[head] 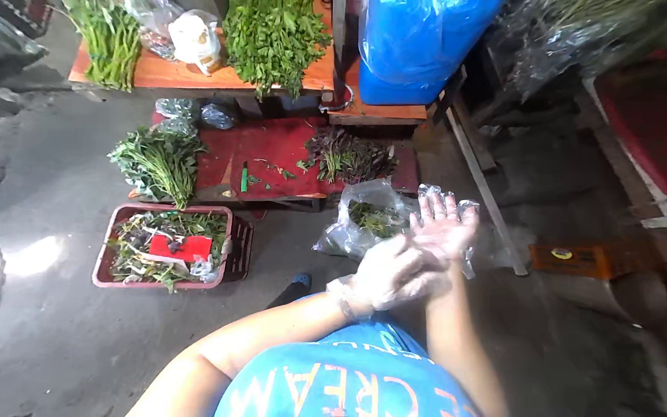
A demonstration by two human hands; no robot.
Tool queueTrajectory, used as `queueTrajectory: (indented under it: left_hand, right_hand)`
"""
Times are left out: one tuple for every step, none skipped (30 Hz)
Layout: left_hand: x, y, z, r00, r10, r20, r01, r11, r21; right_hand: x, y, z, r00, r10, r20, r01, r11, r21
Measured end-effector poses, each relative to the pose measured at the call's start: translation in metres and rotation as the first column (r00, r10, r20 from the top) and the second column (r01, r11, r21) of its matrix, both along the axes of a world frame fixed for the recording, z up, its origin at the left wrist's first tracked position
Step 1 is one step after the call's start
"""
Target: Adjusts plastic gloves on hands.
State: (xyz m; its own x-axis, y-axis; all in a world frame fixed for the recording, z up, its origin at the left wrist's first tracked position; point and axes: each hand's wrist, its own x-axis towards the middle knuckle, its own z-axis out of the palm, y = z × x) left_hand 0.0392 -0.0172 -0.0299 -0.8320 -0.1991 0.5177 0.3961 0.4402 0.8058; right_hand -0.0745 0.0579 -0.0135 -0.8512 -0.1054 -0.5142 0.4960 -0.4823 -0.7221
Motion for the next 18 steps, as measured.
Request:
queueTrajectory:
  left_hand:
    - [0.000,0.000,0.004,0.999,-0.038,0.035,0.040,0.998,-0.042]
    - [-0.001,0.001,0.007,0.994,-0.063,0.090,0.067,0.996,-0.051]
    - [-0.003,0.000,0.009,0.988,-0.086,0.130,0.092,0.995,-0.048]
    - [-0.006,0.000,0.010,0.983,-0.110,0.147,0.120,0.991,-0.054]
    - [-0.007,0.000,0.010,0.978,-0.143,0.152,0.155,0.986,-0.068]
    - [-0.008,0.001,0.009,0.974,-0.175,0.147,0.187,0.979,-0.077]
    - [-0.007,0.003,0.007,0.970,-0.198,0.138,0.208,0.976,-0.061]
    - [-0.006,0.006,0.006,0.965,-0.222,0.138,0.224,0.975,0.000]
    - [-0.004,0.007,0.007,0.956,-0.254,0.144,0.238,0.964,0.118]
    - [-0.003,0.006,0.010,0.938,-0.312,0.154,0.262,0.925,0.276]
    - [0.000,0.004,0.015,0.913,-0.379,0.152,0.284,0.856,0.431]
    - [0.002,-0.001,0.019,0.880,-0.455,0.140,0.325,0.789,0.522]
    - [0.002,-0.007,0.022,0.853,-0.506,0.125,0.381,0.769,0.513]
    - [0.002,-0.015,0.022,0.851,-0.511,0.123,0.434,0.815,0.384]
    - [0.000,-0.023,0.022,0.878,-0.457,0.139,0.434,0.885,0.170]
    - [-0.001,-0.027,0.023,0.920,-0.355,0.165,0.365,0.931,-0.033]
    - [-0.004,-0.028,0.021,0.956,-0.236,0.176,0.266,0.950,-0.166]
    - [-0.007,-0.026,0.016,0.980,-0.105,0.168,0.141,0.967,-0.213]
  right_hand:
    - [0.003,0.002,0.000,1.000,0.008,-0.004,-0.008,1.000,-0.003]
    - [0.006,0.001,0.001,1.000,0.007,-0.003,-0.007,1.000,-0.016]
    - [0.008,0.000,0.003,1.000,0.003,-0.004,-0.003,1.000,-0.019]
    - [0.008,-0.001,0.004,1.000,-0.001,-0.004,0.001,1.000,-0.014]
    - [0.007,0.000,0.004,1.000,0.001,-0.001,-0.001,1.000,-0.006]
    - [0.006,0.002,0.002,1.000,0.002,0.011,-0.002,1.000,-0.002]
    - [0.006,0.004,0.001,1.000,-0.006,0.021,0.006,1.000,0.002]
    - [0.005,0.005,0.000,1.000,-0.010,0.021,0.009,1.000,0.008]
    - [0.005,0.007,0.000,1.000,-0.013,0.017,0.013,1.000,0.014]
    - [0.005,0.009,0.000,1.000,-0.018,0.012,0.018,1.000,0.014]
    - [0.005,0.012,0.001,1.000,-0.023,0.005,0.022,1.000,0.019]
    - [0.006,0.014,0.004,1.000,-0.029,-0.005,0.030,0.998,0.046]
    - [0.006,0.017,0.005,0.999,-0.033,-0.007,0.034,0.996,0.079]
    - [0.005,0.021,0.004,1.000,-0.028,0.001,0.028,0.994,0.102]
    - [0.005,0.024,0.005,1.000,-0.024,0.011,0.022,0.992,0.124]
    - [0.005,0.025,0.007,0.999,-0.035,0.025,0.032,0.989,0.143]
    - [0.006,0.024,0.010,0.998,-0.050,0.038,0.043,0.987,0.157]
    - [0.008,0.023,0.011,0.998,-0.045,0.035,0.039,0.986,0.165]
